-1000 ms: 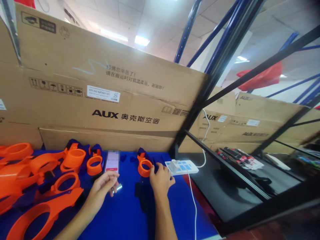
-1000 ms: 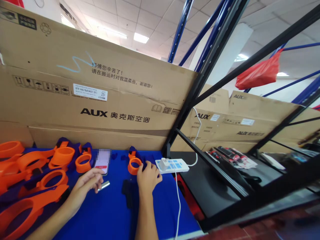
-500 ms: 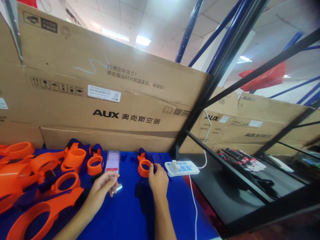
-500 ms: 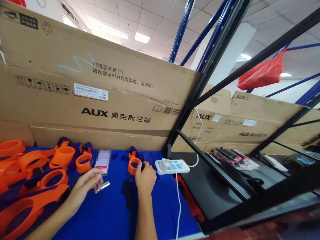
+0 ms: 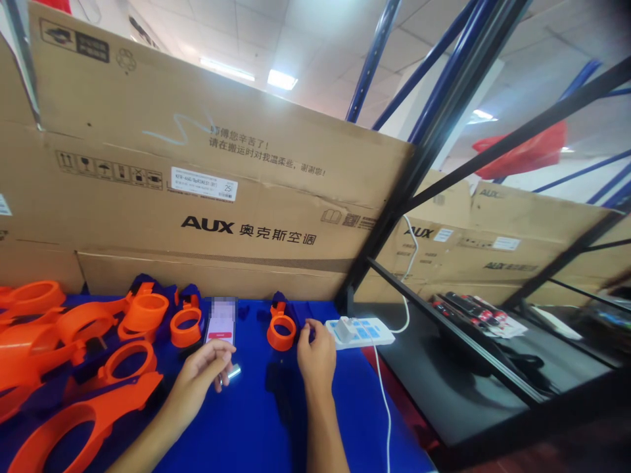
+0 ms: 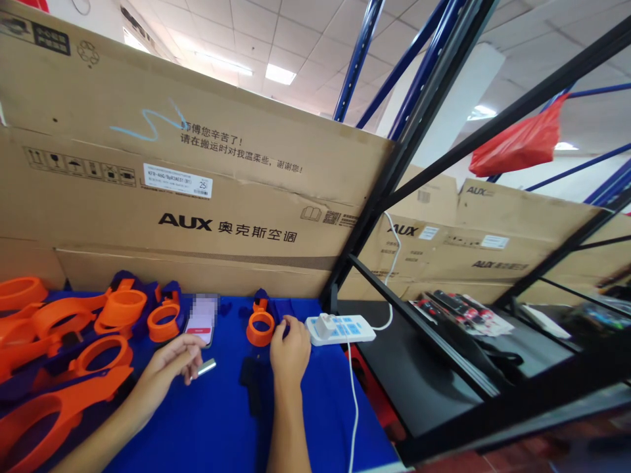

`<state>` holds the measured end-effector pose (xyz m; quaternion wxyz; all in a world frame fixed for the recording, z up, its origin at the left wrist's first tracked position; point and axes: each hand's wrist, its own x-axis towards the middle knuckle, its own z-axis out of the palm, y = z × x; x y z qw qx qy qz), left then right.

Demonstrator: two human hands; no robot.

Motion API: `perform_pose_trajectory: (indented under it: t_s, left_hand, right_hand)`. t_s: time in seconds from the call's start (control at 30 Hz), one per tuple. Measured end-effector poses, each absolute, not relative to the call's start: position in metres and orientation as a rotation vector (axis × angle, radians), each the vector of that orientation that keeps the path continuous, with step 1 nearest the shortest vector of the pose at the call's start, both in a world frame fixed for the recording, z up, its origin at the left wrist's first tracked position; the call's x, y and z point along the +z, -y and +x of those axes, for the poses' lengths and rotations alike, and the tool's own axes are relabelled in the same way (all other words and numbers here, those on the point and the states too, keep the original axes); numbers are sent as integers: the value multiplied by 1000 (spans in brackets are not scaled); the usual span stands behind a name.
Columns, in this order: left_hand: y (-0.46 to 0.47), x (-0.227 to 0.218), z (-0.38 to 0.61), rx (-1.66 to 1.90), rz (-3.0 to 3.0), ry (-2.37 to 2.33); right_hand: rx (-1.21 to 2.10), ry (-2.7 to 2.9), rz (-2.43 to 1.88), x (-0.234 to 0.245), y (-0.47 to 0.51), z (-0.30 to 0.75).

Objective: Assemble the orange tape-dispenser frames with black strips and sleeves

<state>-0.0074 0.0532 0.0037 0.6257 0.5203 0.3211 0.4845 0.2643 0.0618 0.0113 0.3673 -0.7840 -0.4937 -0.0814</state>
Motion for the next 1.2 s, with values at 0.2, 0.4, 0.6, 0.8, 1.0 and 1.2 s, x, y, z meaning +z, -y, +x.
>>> perform_pose_trajectory:
  t_s: [0.2,0.4,0.6,0.8,1.0,1.2]
  left_hand:
    - [-56,5,-7,1124,1167,-777]
    - [-56,3,-7,1131,1159,-773]
    - [-61,-4,-8,1115,1162,-787]
    - [-64,-7,-9,1101,1174,-797]
    - [-62,-8,-8,1113,1184,-792]
    - [-61,-8,-7,1110,1207,-800]
  right_hand:
    - [-261,1284,-2155,10,-57,273]
    - [-281,1328,-2222,5,-59,276]
    - [-342,1314,-2234,8,-57,273]
    - [-344,1288,-2214,12,-56,269]
    - [-329,1260,-2172,9,-58,267]
    - [-294,1338,-2052,8,-60,271]
